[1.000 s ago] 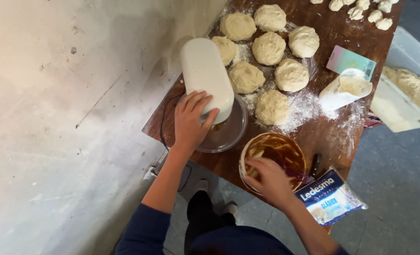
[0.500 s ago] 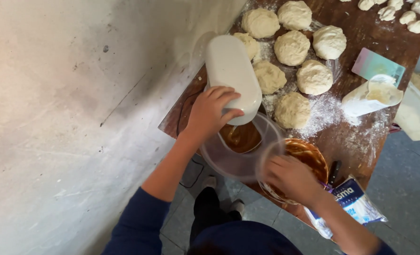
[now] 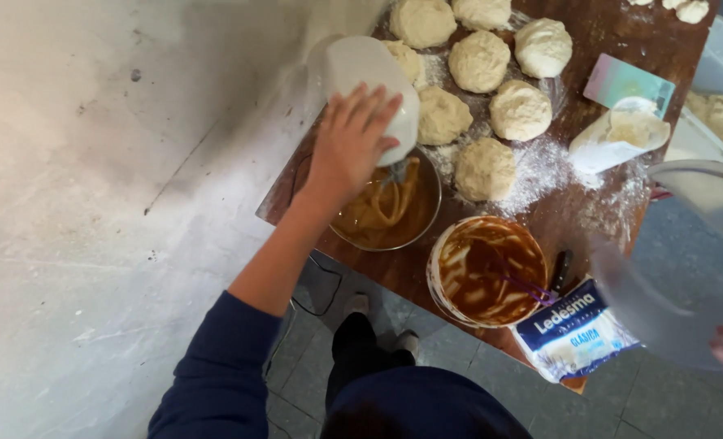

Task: Dividing dough into portions using a scale and then setting up a stand mixer for filling.

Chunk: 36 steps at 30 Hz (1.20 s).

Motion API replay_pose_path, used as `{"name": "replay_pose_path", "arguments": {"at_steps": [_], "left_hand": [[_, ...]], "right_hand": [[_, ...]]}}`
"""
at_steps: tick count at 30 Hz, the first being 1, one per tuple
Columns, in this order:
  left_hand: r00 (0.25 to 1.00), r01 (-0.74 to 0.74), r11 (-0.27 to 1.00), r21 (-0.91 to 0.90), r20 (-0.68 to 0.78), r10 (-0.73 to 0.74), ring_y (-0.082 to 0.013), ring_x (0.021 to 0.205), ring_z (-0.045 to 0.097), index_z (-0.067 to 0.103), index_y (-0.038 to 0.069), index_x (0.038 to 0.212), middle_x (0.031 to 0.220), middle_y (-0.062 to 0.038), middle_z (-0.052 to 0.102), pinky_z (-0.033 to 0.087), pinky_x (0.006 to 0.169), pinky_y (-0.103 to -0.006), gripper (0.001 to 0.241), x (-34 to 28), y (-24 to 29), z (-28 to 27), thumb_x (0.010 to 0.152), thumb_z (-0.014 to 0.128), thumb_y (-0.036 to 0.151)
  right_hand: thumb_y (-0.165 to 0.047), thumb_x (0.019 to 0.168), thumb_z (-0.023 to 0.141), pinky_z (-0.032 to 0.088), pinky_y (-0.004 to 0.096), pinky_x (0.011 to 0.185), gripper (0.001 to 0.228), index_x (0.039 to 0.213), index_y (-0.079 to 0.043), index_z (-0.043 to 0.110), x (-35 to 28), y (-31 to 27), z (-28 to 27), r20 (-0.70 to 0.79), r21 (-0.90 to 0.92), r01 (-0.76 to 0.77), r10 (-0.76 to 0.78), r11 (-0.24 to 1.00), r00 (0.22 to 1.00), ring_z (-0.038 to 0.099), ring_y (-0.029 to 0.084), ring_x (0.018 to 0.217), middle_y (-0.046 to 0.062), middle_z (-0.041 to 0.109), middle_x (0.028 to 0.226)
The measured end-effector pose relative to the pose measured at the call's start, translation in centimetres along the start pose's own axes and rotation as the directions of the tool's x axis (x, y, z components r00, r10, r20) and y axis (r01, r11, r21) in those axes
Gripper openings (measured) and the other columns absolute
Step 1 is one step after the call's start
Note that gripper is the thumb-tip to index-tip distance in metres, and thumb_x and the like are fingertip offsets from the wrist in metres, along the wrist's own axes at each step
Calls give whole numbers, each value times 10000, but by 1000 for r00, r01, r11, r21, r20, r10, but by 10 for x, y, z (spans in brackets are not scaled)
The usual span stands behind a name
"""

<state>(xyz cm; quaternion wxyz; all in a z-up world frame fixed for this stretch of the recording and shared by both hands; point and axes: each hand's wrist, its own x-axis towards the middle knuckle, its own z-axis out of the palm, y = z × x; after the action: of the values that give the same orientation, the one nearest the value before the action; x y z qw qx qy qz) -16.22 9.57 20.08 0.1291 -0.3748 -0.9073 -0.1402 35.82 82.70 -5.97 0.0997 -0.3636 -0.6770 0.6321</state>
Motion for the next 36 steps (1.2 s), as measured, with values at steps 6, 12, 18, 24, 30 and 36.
{"name": "replay_pose_path", "arguments": {"at_steps": [6, 12, 18, 24, 30, 36], "left_hand": [[991, 132, 990, -46, -34, -133, -301, 1451, 326, 443, 201, 1490, 1543, -92, 430, 169, 1192, -517, 607, 7, -2, -21, 964, 546, 486], [934, 92, 925, -370, -289, -208, -336, 1427, 424, 545, 79, 1451, 1491, -140, 529, 340, 1182, -465, 554, -49, 10, -30, 986, 709, 333], [900, 243, 798, -551, -178, -397, -330, 1386, 464, 557, 60, 1438, 1466, -150, 551, 368, 1150, -429, 484, -132, 38, -20, 1016, 666, 270], [803, 392, 575, -718, -39, -595, -214, 1277, 559, 577, 48, 1371, 1401, -100, 599, 433, 1078, -346, 402, -223, 62, 26, 1034, 607, 266], [623, 469, 126, -874, 226, -748, -174, 1243, 589, 536, -7, 1358, 1319, -113, 628, 443, 1070, -292, 408, -290, 85, 60, 1061, 506, 270], [553, 487, 36, -873, 276, -787, -169, 1213, 611, 547, -27, 1341, 1283, -132, 648, 461, 1050, -285, 400, -312, 105, 70, 1057, 529, 253]], "right_hand": [[-331, 961, 520, 353, 490, 1000, 528, 1404, -76, 387, -141, -53, 62, 172, 281, 305, -361, 910, 917, 412, 301, 1279, 117, 421, 1420], [-297, 1185, 500, 366, 514, 1251, 233, 1262, -86, 437, -239, -108, 131, -173, 256, 384, -349, 887, 921, 452, 309, 1434, 108, 473, 1511], [-239, 1174, 390, 454, 533, 1123, 337, 1405, 5, 412, -248, -160, 186, -434, 174, 232, -137, 957, 890, 537, 398, 1344, 242, 529, 1448], [-242, 1110, 442, 465, 475, 1091, 451, 1433, 68, 388, -208, -122, 189, -278, 459, 32, 110, 888, 954, 553, 349, 1317, 237, 546, 1410], [-180, 1067, 440, 497, 442, 1041, 429, 1416, 68, 410, -152, -90, 215, -179, 432, -51, 141, 900, 974, 603, 331, 1207, 219, 574, 1385], [-178, 1053, 498, 564, 446, 989, 389, 1358, 63, 473, -97, -45, 222, -128, 475, -149, 236, 867, 963, 643, 314, 1161, 219, 621, 1306]]}}
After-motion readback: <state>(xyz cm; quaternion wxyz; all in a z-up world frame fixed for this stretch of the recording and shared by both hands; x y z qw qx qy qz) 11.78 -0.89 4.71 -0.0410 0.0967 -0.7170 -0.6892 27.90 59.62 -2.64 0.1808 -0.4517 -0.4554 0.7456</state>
